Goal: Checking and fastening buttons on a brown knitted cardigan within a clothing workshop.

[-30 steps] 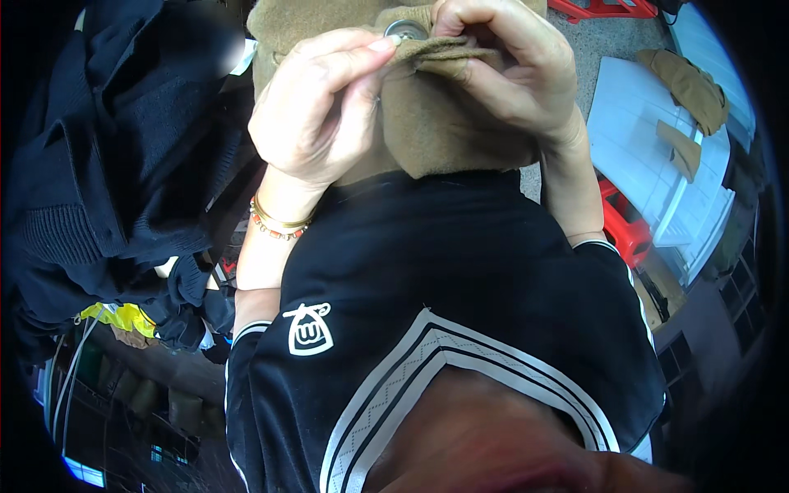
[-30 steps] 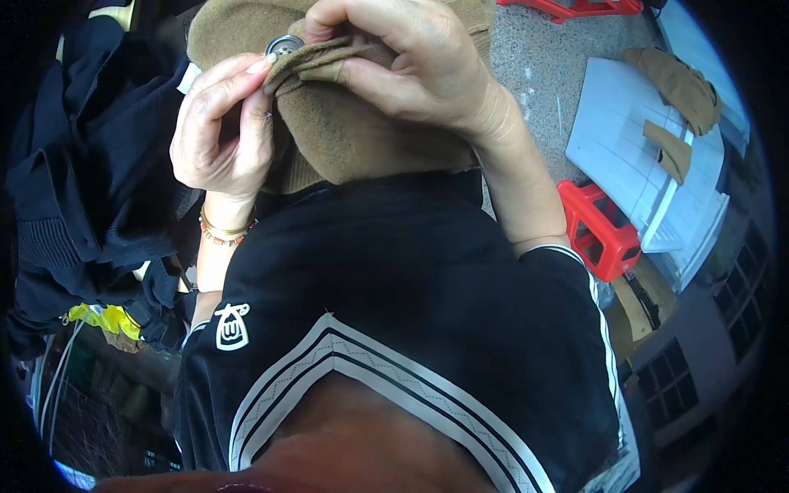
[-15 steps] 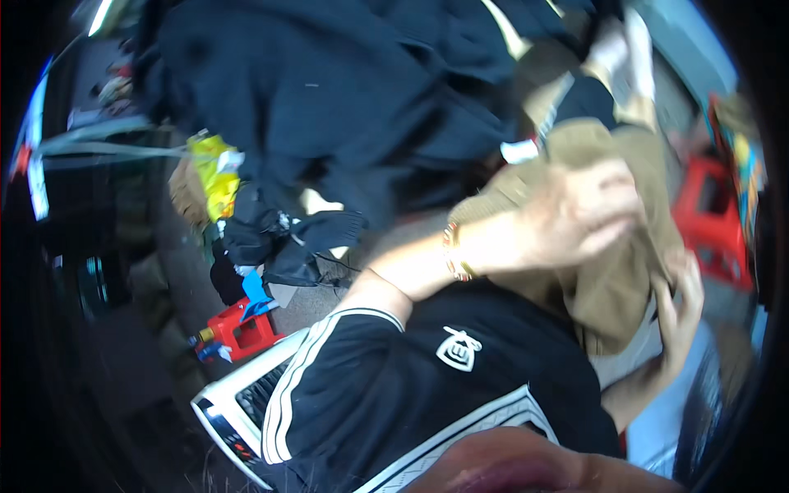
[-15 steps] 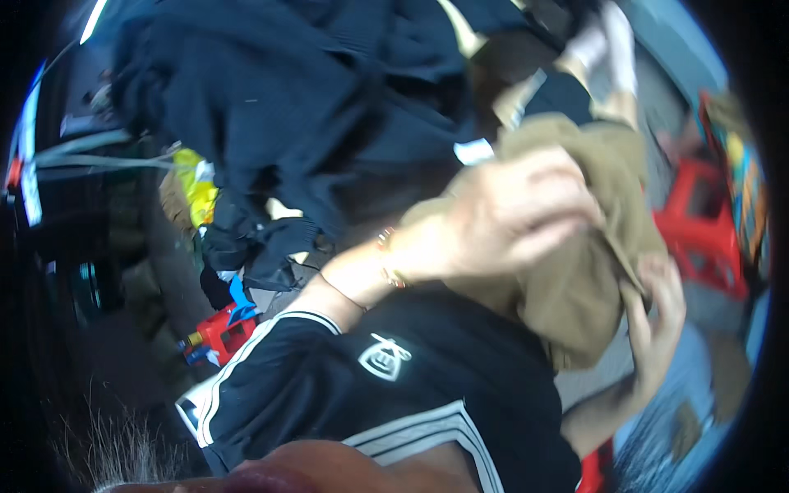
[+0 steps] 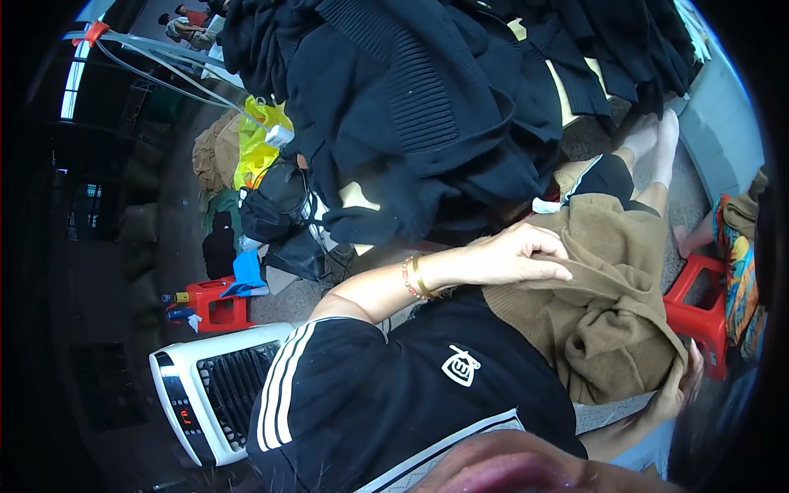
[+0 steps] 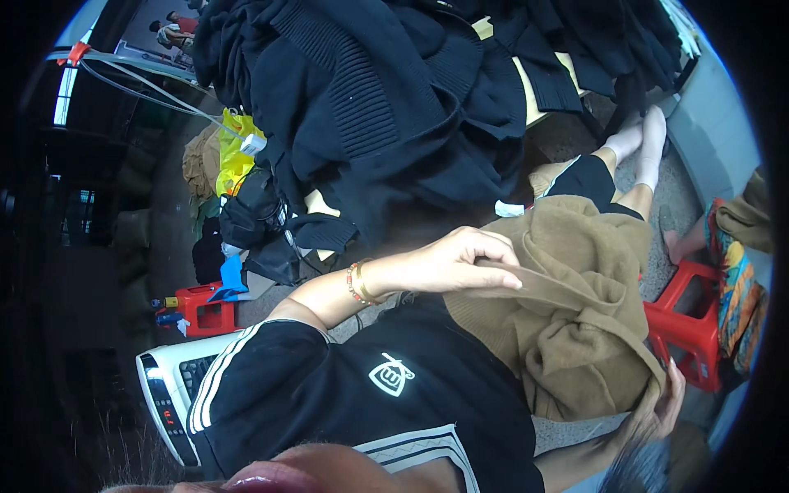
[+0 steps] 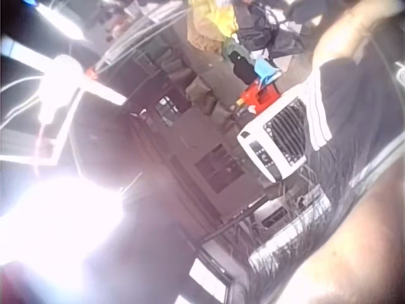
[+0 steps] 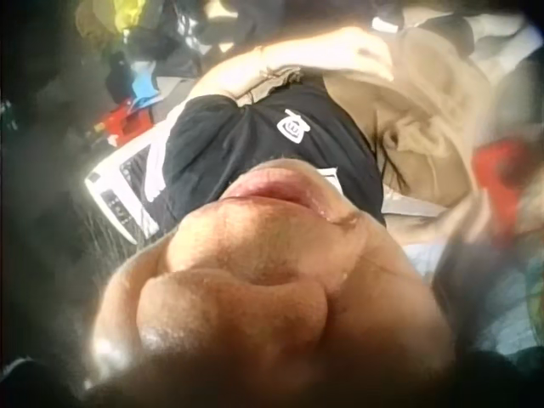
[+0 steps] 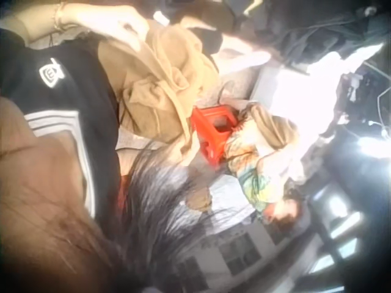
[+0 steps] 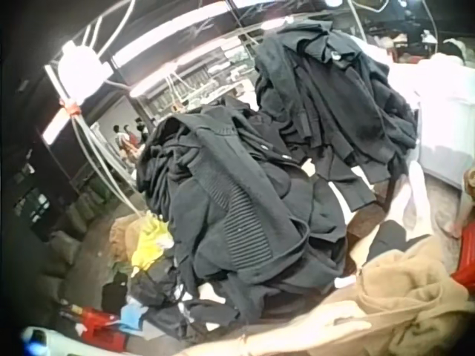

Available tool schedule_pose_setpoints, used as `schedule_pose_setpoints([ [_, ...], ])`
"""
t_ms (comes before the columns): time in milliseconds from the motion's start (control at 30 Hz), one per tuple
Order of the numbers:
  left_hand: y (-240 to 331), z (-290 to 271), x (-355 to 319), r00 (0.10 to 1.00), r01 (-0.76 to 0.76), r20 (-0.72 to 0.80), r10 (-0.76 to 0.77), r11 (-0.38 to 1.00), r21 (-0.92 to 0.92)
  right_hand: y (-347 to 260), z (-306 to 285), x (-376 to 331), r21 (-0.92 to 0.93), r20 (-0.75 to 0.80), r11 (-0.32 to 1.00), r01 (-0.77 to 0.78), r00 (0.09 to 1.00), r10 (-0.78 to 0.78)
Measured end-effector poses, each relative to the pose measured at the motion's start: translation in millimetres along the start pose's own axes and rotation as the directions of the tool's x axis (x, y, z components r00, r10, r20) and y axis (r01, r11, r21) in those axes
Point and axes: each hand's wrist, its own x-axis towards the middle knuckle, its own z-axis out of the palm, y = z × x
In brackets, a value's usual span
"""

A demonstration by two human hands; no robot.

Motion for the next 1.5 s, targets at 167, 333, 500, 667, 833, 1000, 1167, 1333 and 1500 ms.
schedule_pose_setpoints([
  [167,19,28,8,0.961,-0.274,-0.046,0.274,0.962,0.007,-83,-4,5,0.032,0.070,0.892,0.450,0.889,-0.451],
  [333,35,63,23,0.914,-0.401,-0.045,0.403,0.915,0.034,-154,37,3,0.158,0.424,0.746,0.647,0.638,-0.643],
  [500,32,64,26,0.958,-0.254,0.106,0.268,0.959,-0.129,-162,57,11,0.019,0.314,0.739,0.673,0.698,-0.643],
  [667,21,61,24,0.973,-0.207,0.067,0.219,0.966,-0.152,-153,65,13,-0.041,0.256,0.757,0.652,0.739,-0.623],
  [833,17,58,23,0.985,-0.144,0.048,0.163,0.948,-0.283,-147,71,16,-0.023,0.234,0.777,0.630,0.759,-0.608],
  [1000,18,52,22,0.928,-0.372,-0.001,0.372,0.927,0.043,-146,80,20,-0.002,0.213,0.852,0.523,0.833,-0.511],
  [1167,11,49,22,0.897,-0.425,-0.029,0.442,0.876,0.227,-135,90,20,0.111,0.208,0.869,0.483,0.844,-0.495],
  [1333,3,42,21,0.917,-0.390,-0.002,0.398,0.900,0.194,-125,87,21,0.248,0.343,0.903,0.351,0.840,-0.421],
  [1500,4,37,18,0.910,-0.407,-0.009,0.414,0.898,0.170,-125,92,29,0.245,0.341,0.947,0.206,0.896,-0.283],
])
